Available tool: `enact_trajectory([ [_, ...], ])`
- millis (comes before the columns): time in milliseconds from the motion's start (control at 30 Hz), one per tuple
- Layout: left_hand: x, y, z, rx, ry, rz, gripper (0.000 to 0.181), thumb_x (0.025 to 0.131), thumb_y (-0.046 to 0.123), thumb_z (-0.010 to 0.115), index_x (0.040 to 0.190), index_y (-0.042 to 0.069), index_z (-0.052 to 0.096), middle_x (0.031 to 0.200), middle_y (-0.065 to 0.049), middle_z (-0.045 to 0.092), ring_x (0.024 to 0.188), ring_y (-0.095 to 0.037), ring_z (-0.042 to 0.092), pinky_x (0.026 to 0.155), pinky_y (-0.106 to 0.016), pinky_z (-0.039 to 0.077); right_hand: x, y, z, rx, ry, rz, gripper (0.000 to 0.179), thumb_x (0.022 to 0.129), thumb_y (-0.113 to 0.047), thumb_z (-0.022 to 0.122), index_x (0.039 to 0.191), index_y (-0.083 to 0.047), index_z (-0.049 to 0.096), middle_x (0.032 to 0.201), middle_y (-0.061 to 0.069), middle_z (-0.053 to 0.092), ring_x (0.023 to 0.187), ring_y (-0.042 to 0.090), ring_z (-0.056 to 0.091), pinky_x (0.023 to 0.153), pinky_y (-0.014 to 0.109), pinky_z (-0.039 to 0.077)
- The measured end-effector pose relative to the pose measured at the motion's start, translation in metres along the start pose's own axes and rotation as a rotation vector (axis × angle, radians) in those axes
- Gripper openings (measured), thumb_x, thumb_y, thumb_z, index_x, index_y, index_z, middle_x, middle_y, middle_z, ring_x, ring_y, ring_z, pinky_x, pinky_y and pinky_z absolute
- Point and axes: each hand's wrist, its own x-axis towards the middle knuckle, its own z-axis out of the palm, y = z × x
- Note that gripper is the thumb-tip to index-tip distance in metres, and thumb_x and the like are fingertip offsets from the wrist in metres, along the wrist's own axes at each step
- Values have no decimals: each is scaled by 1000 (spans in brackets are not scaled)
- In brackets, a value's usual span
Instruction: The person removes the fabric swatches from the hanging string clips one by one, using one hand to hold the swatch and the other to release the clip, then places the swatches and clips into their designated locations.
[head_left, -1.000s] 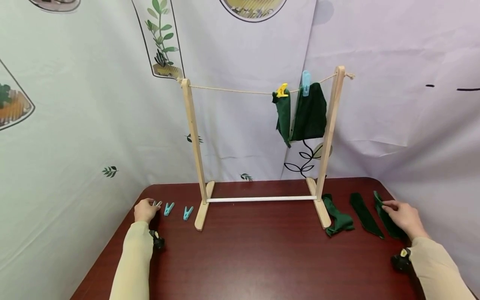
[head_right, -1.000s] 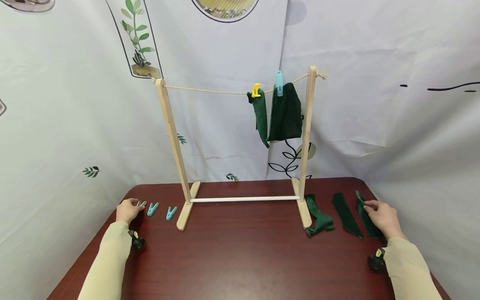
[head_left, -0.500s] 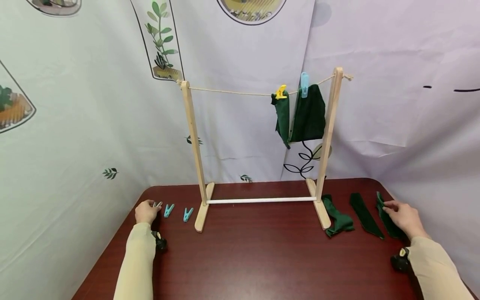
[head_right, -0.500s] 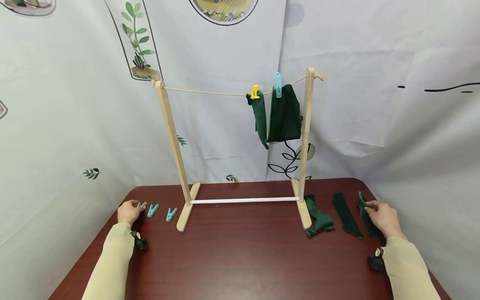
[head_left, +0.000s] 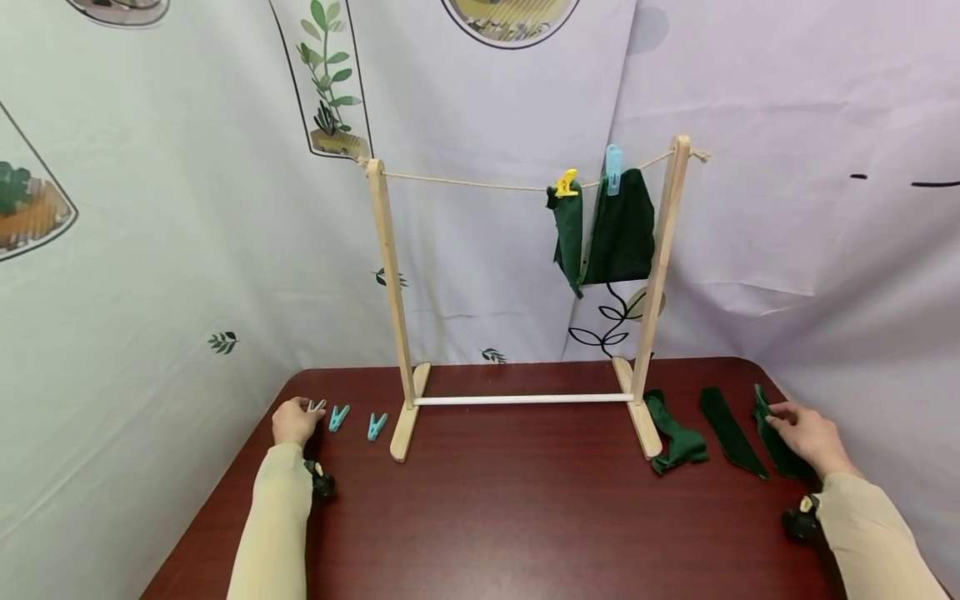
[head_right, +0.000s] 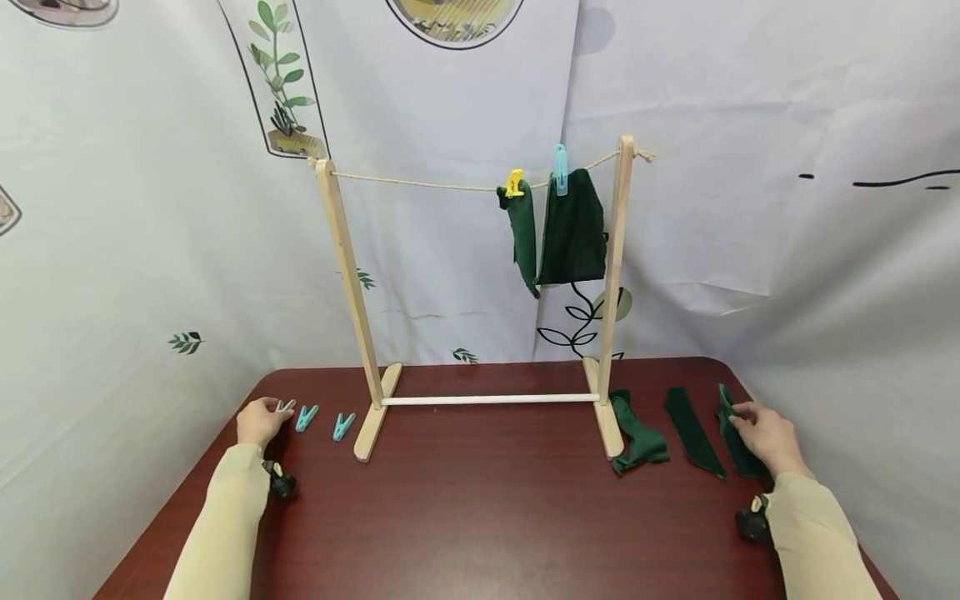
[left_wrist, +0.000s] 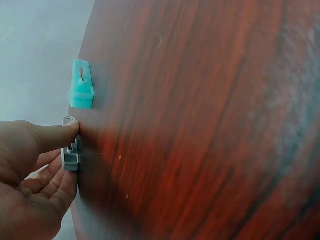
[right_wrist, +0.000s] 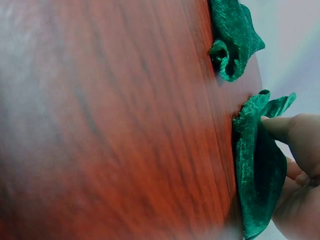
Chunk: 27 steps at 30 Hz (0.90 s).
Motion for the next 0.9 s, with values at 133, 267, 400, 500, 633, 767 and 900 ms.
enact_trajectory([
  [133, -1, 2, -1, -2, -13, 9, 46, 94, 10, 66, 127, -21, 54, 121, -40, 56, 105, -51, 55, 90, -60, 46, -1, 1, 0, 3, 1, -11, 41, 105, -19, 50, 123, 18, 52, 106, 43, 55, 95, 58, 53, 77, 64, 45],
  [267, -4, 2, -3, 0, -33, 24, 48, 95, 10, 66, 128, -22, 52, 122, -40, 55, 106, -52, 55, 91, -60, 46, -2, 3, -1, 19, -8, -17, 43, 105, -21, 51, 123, 18, 53, 110, 44, 54, 99, 60, 52, 79, 64, 45],
  [400, -5, 1, -8, 13, -49, 56, 50, 94, 11, 66, 129, -22, 51, 124, -40, 55, 107, -52, 55, 92, -60, 46, -5, 1, -6, 66, -35, 7, 50, 107, -28, 49, 127, 17, 51, 121, 47, 50, 106, 61, 49, 83, 65, 44],
  [500, -7, 3, -15, 5, -77, 74, 54, 95, 12, 65, 134, -21, 48, 129, -41, 52, 113, -54, 53, 95, -62, 44, -7, -2, -10, 88, -20, 17, 51, 107, -29, 48, 129, 17, 50, 123, 47, 49, 106, 60, 49, 82, 63, 45],
  [633, -8, 13, -26, -30, -106, 94, 58, 97, 14, 63, 141, -18, 42, 137, -41, 45, 118, -56, 49, 95, -64, 44, -9, -6, -16, 82, 70, -14, 49, 105, -26, 52, 127, 18, 53, 116, 45, 54, 100, 57, 55, 76, 58, 48],
  [767, -4, 31, -39, -55, -93, 113, 61, 99, 16, 63, 146, -14, 39, 144, -39, 40, 125, -56, 44, 97, -65, 43, -6, -14, -26, 71, 161, -52, 48, 104, -23, 56, 127, 18, 53, 115, 43, 57, 99, 57, 56, 75, 57, 46],
  [900, -3, 54, -51, -100, -67, 131, 63, 100, 19, 62, 150, -10, 37, 146, -37, 40, 131, -53, 42, 102, -64, 41, -4, -28, -39, 94, 212, -60, 49, 105, -25, 54, 131, 16, 52, 122, 42, 55, 105, 58, 52, 79, 59, 44],
])
